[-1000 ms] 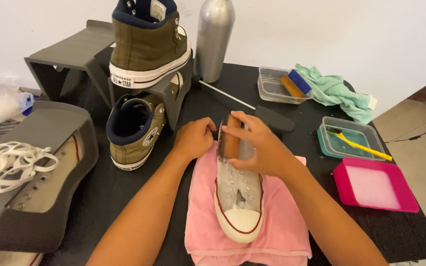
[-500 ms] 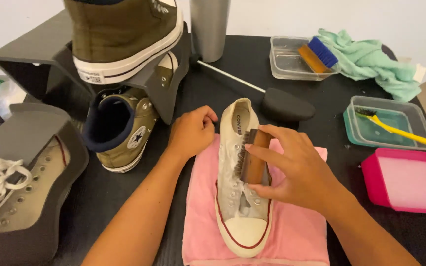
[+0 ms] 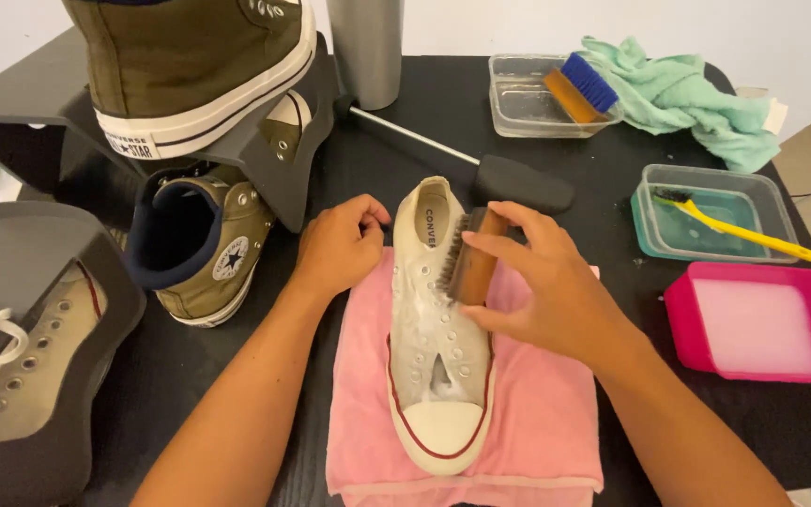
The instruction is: The person scrubs the upper and toe cap of a white canvas sneaker using a wooden-handled brush. They rotate the shoe to clean different sides, including the heel and sole edge, while the shoe rests on a pink cloth on a table.
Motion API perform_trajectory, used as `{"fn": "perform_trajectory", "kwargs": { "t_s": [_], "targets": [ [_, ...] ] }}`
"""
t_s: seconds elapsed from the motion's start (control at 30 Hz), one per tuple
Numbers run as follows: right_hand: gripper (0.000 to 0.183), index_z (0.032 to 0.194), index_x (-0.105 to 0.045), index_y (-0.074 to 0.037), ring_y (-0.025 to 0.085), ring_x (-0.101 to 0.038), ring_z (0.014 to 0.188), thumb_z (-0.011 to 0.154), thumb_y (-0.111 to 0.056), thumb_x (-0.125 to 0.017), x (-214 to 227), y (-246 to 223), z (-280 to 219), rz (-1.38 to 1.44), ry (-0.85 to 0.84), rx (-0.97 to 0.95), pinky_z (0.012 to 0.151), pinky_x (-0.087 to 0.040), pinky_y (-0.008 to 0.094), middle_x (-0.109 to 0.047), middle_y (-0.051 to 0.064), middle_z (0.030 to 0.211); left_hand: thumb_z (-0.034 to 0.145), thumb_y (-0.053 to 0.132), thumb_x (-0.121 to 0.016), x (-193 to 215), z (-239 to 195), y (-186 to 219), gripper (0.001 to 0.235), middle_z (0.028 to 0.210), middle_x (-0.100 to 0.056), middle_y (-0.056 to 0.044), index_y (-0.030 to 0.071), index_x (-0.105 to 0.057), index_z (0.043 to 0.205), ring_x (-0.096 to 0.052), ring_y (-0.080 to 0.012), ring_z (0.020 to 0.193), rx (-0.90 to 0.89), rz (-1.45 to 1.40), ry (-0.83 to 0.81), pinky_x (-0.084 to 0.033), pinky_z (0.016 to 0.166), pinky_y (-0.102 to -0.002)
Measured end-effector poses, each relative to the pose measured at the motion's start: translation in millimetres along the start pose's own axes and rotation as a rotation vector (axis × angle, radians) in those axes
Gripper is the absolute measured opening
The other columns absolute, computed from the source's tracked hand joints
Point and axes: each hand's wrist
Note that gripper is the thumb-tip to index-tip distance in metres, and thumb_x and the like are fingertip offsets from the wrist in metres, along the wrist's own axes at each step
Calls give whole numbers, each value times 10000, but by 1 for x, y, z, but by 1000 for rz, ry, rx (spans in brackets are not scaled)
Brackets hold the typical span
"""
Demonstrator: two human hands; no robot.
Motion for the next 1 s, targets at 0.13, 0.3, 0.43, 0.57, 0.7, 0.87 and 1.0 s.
{"fn": "perform_trajectory", "kwargs": {
  "t_s": [0.13, 0.3, 0.43, 0.57, 0.7, 0.87, 1.0],
  "targets": [
    [863, 1439, -572, -148, 335, -454, 1423, 681, -315, -949, 10, -7, 1, 82, -58, -16, 1149, -393, 482, -454, 193, 1531, 837, 179, -419, 5, -3, 4, 341, 877, -763, 77, 245, -712, 999, -670, -224, 774, 22, -4, -12, -495, 748, -403],
    [875, 1333, -596, -113, 285, -532, 1363, 579, -344, -975, 21, -14, -2, 237, -250, 22, 1143, -362, 465, -538, 128, 1496, 821, 175, -405, 3, -3, 4, 356, 878, -754, 62, 241, -706, 999, -666, -228, 816, 25, 6, -33, -483, 727, -400],
    [829, 1305, -583, -81, 357, -521, 1344, 627, -340, -983, 12, -12, -4, 55, -25, 79, 1102, -432, 500, -508, 180, 1487, 752, 169, -426, -3, 0, -3, 380, 781, -718, 70, 247, -709, 994, -650, -235, 768, -14, 20, -16, -477, 721, -403],
    [787, 1289, -607, -61, 354, -518, 1335, 664, -403, -939, 24, -23, -1, 42, -136, 171, 1110, -409, 525, -517, 181, 1476, 772, 159, -426, 1, -1, 1, 371, 855, -739, 83, 239, -711, 996, -658, -225, 773, -6, 4, -10, -481, 717, -405],
    [778, 1238, -622, -80, 342, -577, 1275, 607, -387, -959, 33, -39, -5, 275, -294, 218, 1130, -400, 482, -578, 168, 1409, 802, 174, -403, 2, -3, 3, 372, 822, -739, 49, 241, -711, 1000, -652, -244, 762, -1, 29, -13, -483, 731, -416],
    [814, 1277, -595, -55, 359, -618, 1227, 634, -406, -948, 35, -50, -2, 429, -359, 323, 1078, -439, 484, -587, 199, 1374, 746, 170, -433, 0, 5, -2, 380, 832, -742, 72, 260, -713, 987, -674, -258, 795, -37, 61, 16, -492, 745, -440],
    [855, 1331, -588, -90, 328, -613, 1249, 652, -458, -955, 28, -54, -6, 500, -361, 291, 1078, -460, 460, -574, 169, 1412, 826, 197, -405, -3, 0, -2, 317, 769, -721, 10, 251, -688, 958, -649, -289, 752, -55, 67, 7, -469, 697, -457]
  ]
}}
Point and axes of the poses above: each hand's wrist, its own z-axis towards the middle knuckle, its own x-axis out of the back of the hand, y = z × x
